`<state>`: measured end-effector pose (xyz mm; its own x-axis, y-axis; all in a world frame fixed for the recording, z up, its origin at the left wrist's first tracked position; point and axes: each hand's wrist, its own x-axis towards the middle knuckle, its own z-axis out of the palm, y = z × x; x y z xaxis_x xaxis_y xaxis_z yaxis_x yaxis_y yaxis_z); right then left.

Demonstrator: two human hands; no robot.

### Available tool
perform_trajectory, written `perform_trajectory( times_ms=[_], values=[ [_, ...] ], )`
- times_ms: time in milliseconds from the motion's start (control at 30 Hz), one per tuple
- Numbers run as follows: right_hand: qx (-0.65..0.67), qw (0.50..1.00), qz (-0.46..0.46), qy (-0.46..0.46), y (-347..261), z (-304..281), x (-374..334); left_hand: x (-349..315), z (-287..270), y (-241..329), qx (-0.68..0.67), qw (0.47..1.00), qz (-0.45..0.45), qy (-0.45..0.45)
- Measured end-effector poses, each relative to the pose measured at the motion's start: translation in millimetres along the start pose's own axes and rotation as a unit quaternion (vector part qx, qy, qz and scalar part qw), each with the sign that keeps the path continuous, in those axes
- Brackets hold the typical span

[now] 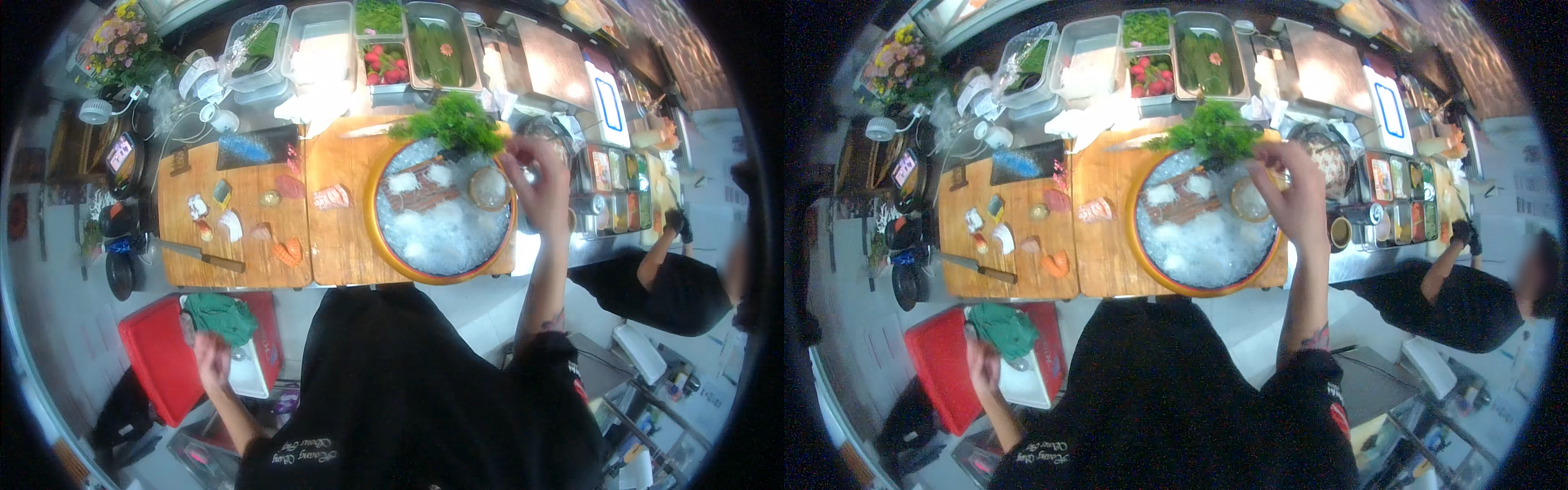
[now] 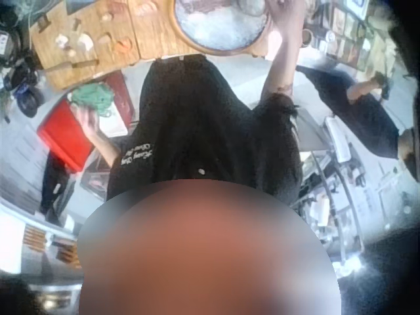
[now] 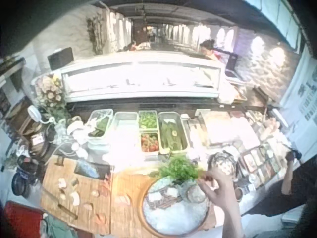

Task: The person forms small rice balls by hand and places them on a bed of crushed ice in a round tray. They then arrange various slices of raw fish and green leaves on the ice to create a sashimi platter.

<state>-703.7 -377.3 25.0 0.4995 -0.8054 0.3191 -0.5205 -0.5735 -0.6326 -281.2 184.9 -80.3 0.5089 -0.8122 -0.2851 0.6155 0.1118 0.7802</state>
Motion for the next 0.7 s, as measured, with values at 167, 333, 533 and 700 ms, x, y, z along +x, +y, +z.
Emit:
perform_trajectory(
  times_ms=[167, 333, 533, 700],
  values=[
    [0.072, 0.987, -0.129, -0.065, -45, 80, 137, -100, -131, -65, 0.41, 0.856, -0.223, 0.221],
    [-0.061, 0.966, -0.127, -0.219, -35, 251, 268, -29, -112, -36, 0.593, 0.742, -0.302, 0.079],
    [-0.369, 0.896, -0.101, -0.224, 26, 412, 302, 153, 25, 123, 0.595, 0.768, -0.226, -0.069],
    [-0.341, 0.883, -0.045, -0.318, 34, 405, 329, 293, 108, 198, 0.548, 0.79, -0.036, -0.272]
  ],
)
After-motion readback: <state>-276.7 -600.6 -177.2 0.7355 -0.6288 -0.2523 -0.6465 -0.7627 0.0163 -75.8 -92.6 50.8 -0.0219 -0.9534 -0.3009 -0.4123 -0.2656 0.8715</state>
